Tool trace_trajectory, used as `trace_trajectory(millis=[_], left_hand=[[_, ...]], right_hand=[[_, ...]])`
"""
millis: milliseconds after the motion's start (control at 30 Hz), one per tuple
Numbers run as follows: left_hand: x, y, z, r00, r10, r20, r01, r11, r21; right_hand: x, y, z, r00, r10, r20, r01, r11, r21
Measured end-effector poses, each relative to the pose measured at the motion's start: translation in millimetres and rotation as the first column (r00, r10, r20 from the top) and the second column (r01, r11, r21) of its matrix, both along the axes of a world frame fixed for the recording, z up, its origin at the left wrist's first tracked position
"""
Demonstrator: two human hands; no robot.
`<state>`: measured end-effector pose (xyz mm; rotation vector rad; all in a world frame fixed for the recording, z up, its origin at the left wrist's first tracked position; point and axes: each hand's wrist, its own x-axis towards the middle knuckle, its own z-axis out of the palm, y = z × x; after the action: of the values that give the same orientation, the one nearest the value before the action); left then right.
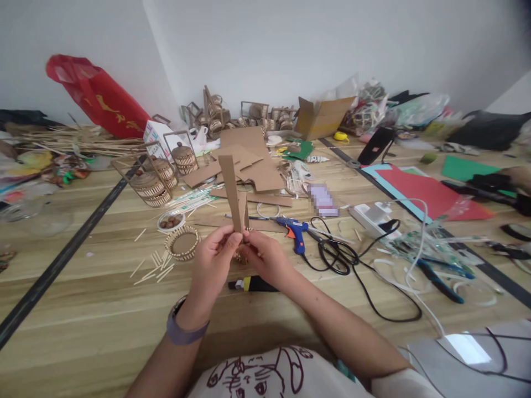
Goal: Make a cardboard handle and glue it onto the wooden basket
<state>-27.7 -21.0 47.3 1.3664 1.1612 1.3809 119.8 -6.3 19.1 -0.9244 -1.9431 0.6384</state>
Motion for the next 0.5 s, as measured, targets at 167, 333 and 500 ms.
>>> trace_trajectory(millis=[167, 333, 500], left_hand=[[1.2, -0.7, 0.3, 1.0, 0.006, 0.008, -0.006, 1.0, -0.003], [1.8, -1.1, -1.9, 1.0, 0.015, 0.022, -0.015, 1.0, -0.005], [1.6, -0.8, -2.2, 1.0, 0.027, 0.004, -0.027, 1.0, 0.002]], right_hand=[[-3.1, 1.1, -1.7, 1.0, -0.006, -0.027, 0.007, 0.999, 0.042], [-4.5, 1.6, -2.5, 1.0, -0.012, -0.023, 0.014, 0.998, 0.063], [-4.6, 1.7, -2.6, 1.0, -0.011, -0.017, 0.012, 0.999, 0.05]])
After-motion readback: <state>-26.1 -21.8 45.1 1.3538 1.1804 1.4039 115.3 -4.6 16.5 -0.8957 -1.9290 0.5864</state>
